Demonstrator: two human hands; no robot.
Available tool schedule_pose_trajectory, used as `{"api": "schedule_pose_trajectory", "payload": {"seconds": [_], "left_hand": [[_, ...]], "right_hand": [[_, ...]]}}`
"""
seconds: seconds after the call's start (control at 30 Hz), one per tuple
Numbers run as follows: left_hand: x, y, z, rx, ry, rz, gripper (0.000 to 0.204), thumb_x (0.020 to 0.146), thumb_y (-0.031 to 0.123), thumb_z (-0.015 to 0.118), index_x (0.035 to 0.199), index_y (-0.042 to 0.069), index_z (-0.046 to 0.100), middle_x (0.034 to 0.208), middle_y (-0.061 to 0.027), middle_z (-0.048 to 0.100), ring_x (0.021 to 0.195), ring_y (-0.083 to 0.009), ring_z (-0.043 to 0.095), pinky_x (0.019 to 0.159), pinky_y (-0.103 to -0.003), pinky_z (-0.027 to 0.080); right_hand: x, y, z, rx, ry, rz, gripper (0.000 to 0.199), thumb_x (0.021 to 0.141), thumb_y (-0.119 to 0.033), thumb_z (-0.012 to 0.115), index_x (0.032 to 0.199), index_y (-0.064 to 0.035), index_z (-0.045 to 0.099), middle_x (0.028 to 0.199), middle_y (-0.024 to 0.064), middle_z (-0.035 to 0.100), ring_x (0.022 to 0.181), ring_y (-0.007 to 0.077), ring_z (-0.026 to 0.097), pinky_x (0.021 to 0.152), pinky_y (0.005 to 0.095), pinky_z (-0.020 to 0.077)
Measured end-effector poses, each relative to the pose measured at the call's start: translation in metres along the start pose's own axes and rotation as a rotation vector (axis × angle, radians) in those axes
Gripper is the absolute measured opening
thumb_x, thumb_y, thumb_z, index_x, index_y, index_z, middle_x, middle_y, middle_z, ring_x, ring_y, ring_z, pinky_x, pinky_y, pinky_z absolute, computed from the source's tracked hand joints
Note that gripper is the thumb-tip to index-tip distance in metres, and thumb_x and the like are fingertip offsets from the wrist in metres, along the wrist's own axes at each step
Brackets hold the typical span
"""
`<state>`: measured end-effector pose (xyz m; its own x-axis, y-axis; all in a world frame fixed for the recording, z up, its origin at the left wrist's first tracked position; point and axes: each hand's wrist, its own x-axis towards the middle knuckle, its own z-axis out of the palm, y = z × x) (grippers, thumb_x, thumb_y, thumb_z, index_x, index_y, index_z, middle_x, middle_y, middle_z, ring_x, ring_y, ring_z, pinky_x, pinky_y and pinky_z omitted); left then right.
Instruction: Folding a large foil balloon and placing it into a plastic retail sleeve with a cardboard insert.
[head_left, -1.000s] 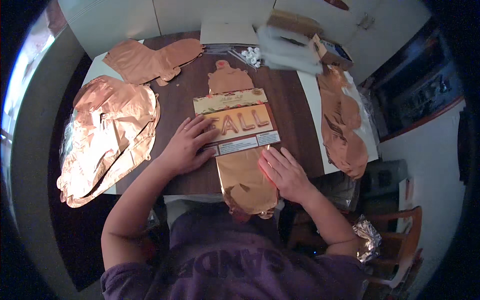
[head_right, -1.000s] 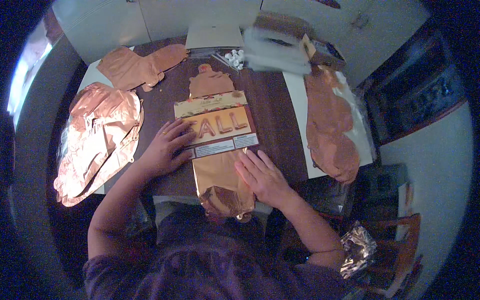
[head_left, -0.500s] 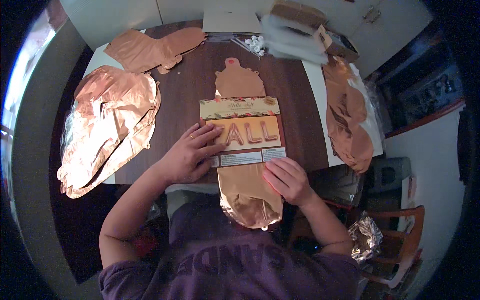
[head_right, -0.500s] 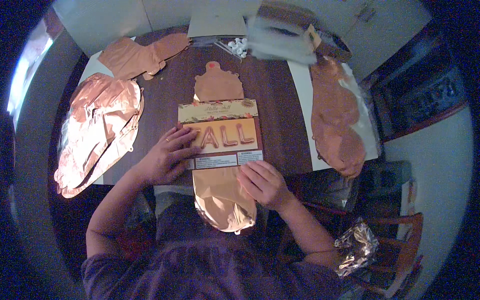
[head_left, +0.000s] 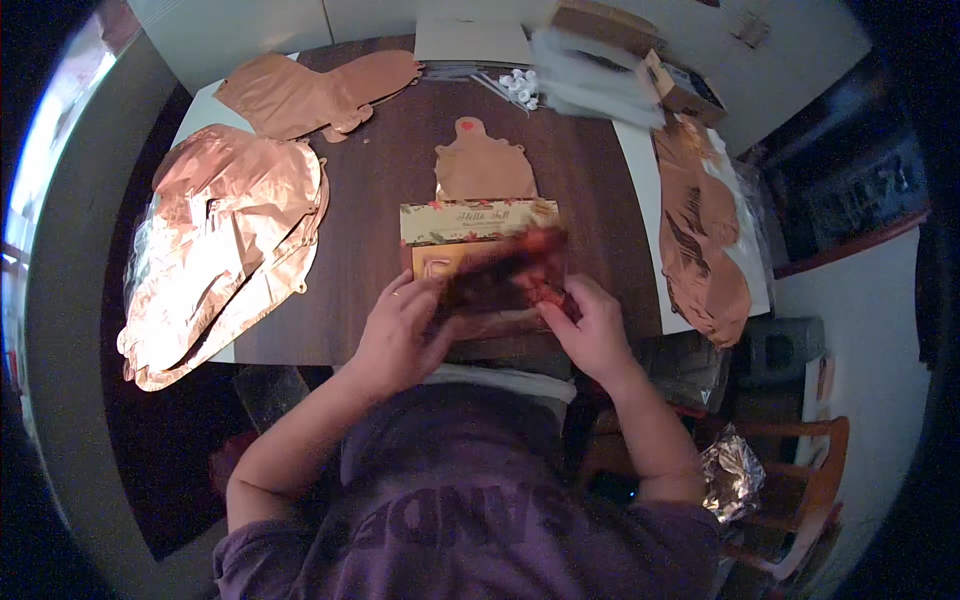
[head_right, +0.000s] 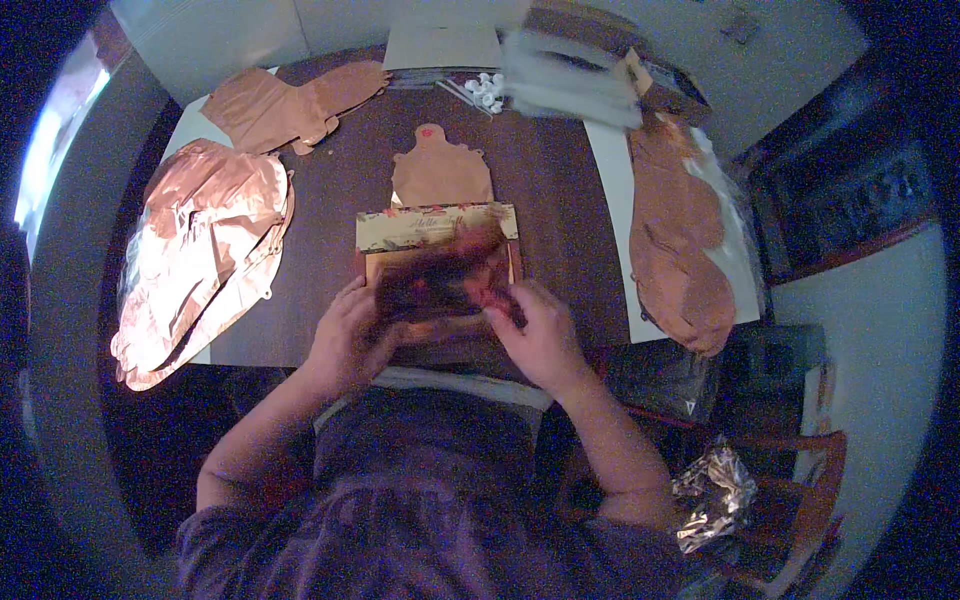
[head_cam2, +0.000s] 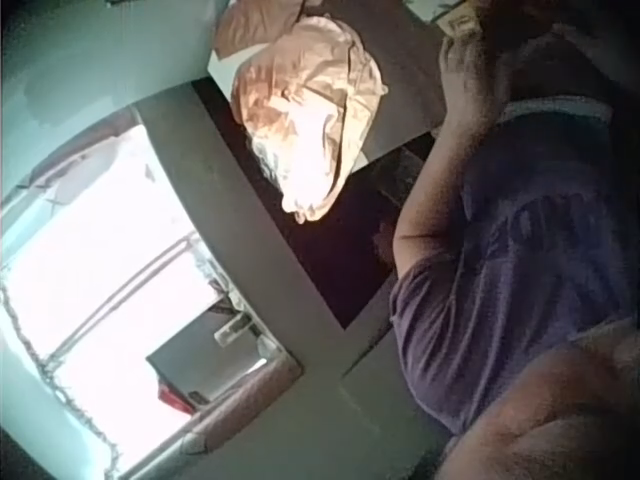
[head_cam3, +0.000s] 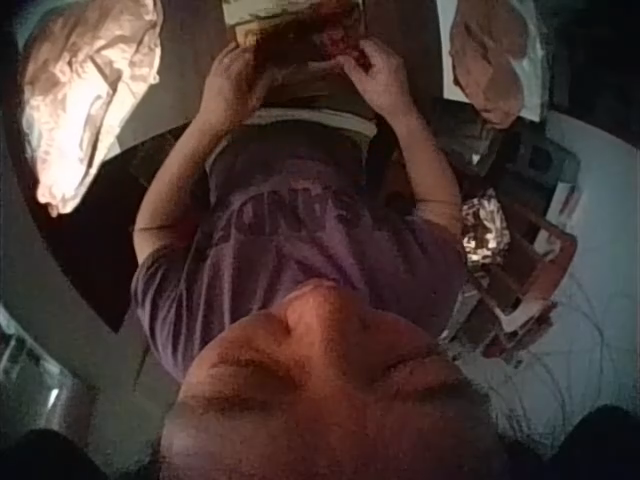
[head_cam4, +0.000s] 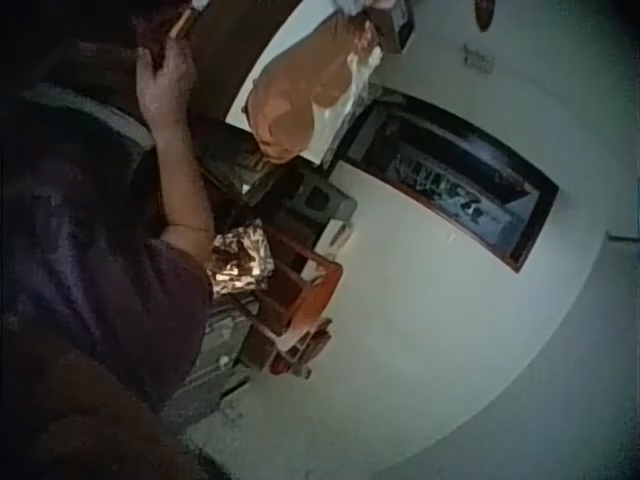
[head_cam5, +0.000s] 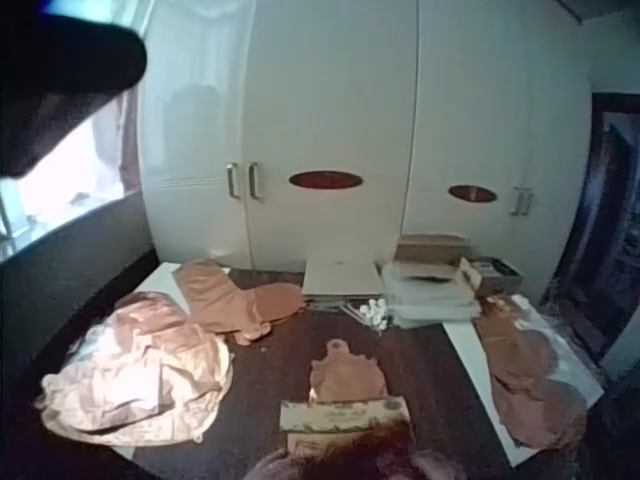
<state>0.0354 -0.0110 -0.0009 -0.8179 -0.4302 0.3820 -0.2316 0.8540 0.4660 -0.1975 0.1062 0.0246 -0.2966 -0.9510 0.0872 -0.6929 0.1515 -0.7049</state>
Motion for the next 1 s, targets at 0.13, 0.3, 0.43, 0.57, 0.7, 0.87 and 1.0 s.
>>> {"api": "schedule_pose_trajectory", "payload": {"seconds": [0.13,0.3,0.43,0.57,0.7,0.87,1.0], "left_hand": [[0.004,0.012,-0.002,-0.304,0.179,-0.415,0.064,0.077,0.0,0.065,0.136,0.004,0.041,0.114,-0.0203,0.055,0.107,-0.0408,0.054,0.088,-0.041,0.049],[0.006,0.003,-0.001,0.266,0.207,0.047,0.063,0.075,0.006,0.063,0.136,0.008,0.045,0.131,-0.0182,0.048,0.128,-0.0374,0.042,0.107,-0.05,0.035],[0.027,0.036,-0.005,0.143,-0.205,0.251,0.074,0.08,0.034,0.063,0.141,0.002,0.038,0.148,-0.0161,0.035,0.141,-0.0358,0.026,0.116,-0.051,0.016],[0.019,0.021,0.008,0.195,-0.347,0.142,0.083,0.083,0.05,0.059,0.145,0.002,0.032,0.152,-0.0167,0.03,0.142,-0.0329,0.024,0.116,-0.05,0.015],[0.021,0.02,0.004,0.22,-0.371,0.176,0.085,0.083,0.051,0.059,0.146,0.002,0.03,0.153,-0.0167,0.028,0.142,-0.0321,0.024,0.116,-0.05,0.015],[0.022,0.01,0.004,0.201,-0.436,0.255,0.086,0.082,0.051,0.059,0.147,0.004,0.028,0.154,-0.0143,0.027,0.142,-0.0293,0.026,0.116,-0.049,0.016],[0.024,0.009,-0.001,0.158,-0.468,0.308,0.086,0.082,0.05,0.059,0.148,0.005,0.027,0.155,-0.0133,0.026,0.142,-0.0291,0.025,0.116,-0.049,0.015]], "right_hand": [[0.003,0.001,0.008,-0.056,0.097,-0.052,0.05,0.081,-0.013,0.068,0.125,-0.0022,0.048,0.11,0.0209,0.057,0.099,0.0377,0.06,0.081,0.0451,0.0498],[0.001,-0.004,0.018,-0.409,0.175,-0.207,0.069,0.08,-0.013,0.068,0.141,-0.0039,0.035,0.125,0.0233,0.048,0.105,0.0406,0.056,0.087,0.045,0.0498],[0.003,-0.006,0.015,-0.461,0.098,-0.187,0.062,0.079,-0.013,0.069,0.135,-0.0039,0.042,0.123,0.0187,0.049,0.107,0.0385,0.056,0.088,0.043,0.0503],[0.026,-0.015,-0.018,-0.353,-0.103,-0.038,0.063,0.077,-0.013,0.071,0.133,-0.0055,0.044,0.122,0.0175,0.05,0.109,0.0357,0.056,0.088,0.0404,0.0497],[0.088,0.019,-0.03,-0.066,0.039,0.041,0.057,0.08,-0.017,0.076,0.128,-0.004,0.049,0.11,0.0131,0.058,0.084,0.0211,0.062,0.072,0.0316,0.0534],[0.138,0.038,-0.052,0.287,-0.369,0.39,0.032,0.082,-0.019,0.074,0.106,-0.0026,0.06,0.075,0.0007,0.06,0.058,0.0076,0.054,0.05,0.0218,0.0431],[0.133,0.044,-0.061,0.261,-0.581,0.405,0.016,0.085,-0.021,0.07,0.085,-0.0066,0.064,0.066,-0.0027,0.057,0.055,0.0033,0.048,0.046,0.0209,0.0357]]}}
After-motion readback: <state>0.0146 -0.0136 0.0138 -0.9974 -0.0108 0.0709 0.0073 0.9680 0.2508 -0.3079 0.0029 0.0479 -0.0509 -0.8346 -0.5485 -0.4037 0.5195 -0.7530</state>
